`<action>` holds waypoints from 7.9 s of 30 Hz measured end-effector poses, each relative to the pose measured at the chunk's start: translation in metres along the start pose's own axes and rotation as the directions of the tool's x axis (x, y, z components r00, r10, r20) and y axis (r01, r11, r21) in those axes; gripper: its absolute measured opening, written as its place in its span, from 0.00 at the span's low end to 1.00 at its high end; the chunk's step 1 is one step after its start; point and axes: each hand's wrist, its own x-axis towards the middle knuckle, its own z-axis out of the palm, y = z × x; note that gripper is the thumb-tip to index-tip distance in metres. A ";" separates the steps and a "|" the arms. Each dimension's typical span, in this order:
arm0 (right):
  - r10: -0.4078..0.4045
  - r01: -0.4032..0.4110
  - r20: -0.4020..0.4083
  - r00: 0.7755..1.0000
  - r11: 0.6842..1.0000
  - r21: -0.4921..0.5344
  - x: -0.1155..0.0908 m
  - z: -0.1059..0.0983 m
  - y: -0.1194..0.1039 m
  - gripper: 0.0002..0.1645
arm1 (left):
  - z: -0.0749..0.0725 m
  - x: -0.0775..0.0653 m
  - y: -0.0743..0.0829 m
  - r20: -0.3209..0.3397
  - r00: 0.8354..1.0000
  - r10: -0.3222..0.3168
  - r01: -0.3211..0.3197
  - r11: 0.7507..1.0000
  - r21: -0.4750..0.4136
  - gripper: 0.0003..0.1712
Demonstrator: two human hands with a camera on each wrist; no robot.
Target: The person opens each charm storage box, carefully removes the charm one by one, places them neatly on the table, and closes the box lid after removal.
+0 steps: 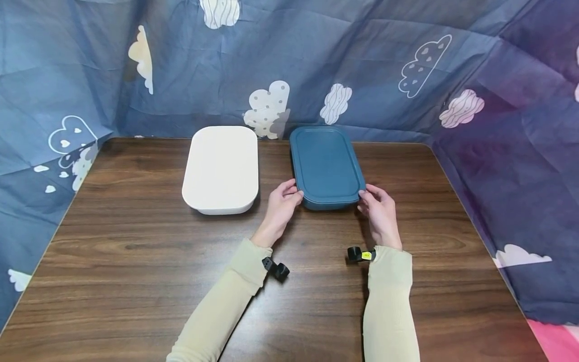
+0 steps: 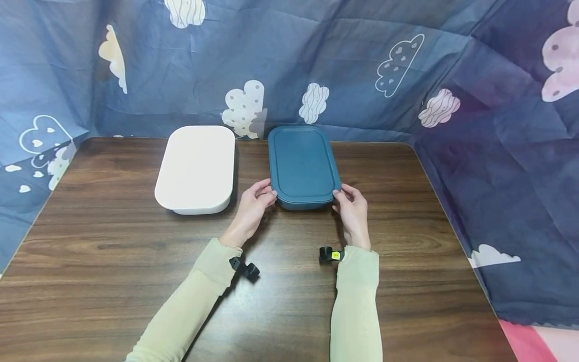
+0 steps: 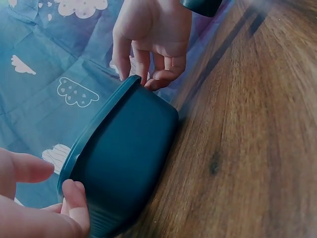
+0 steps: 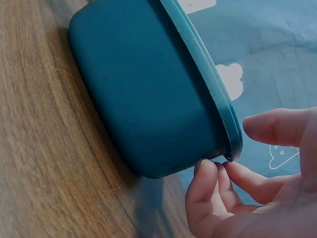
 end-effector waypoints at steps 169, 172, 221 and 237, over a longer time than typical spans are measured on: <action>-0.241 0.384 -0.335 0.911 0.793 0.474 -0.033 -0.095 -0.045 0.13 | -0.001 0.009 -0.002 0.135 0.952 -0.276 0.307 0.836 -0.455 0.26; -0.261 0.403 -0.352 0.899 0.806 0.433 -0.032 -0.093 -0.044 0.13 | -0.001 0.008 -0.002 0.136 0.952 -0.276 0.307 0.837 -0.453 0.26; -0.387 0.235 -0.175 0.905 0.799 -0.553 -0.006 -0.067 -0.014 0.15 | -0.004 0.009 0.001 0.140 0.942 -0.304 0.334 0.832 -0.442 0.29; -0.364 0.180 -0.131 0.922 0.704 -0.687 -0.004 -0.068 -0.010 0.13 | -0.004 0.010 0.001 0.147 0.938 -0.313 0.346 0.829 -0.439 0.29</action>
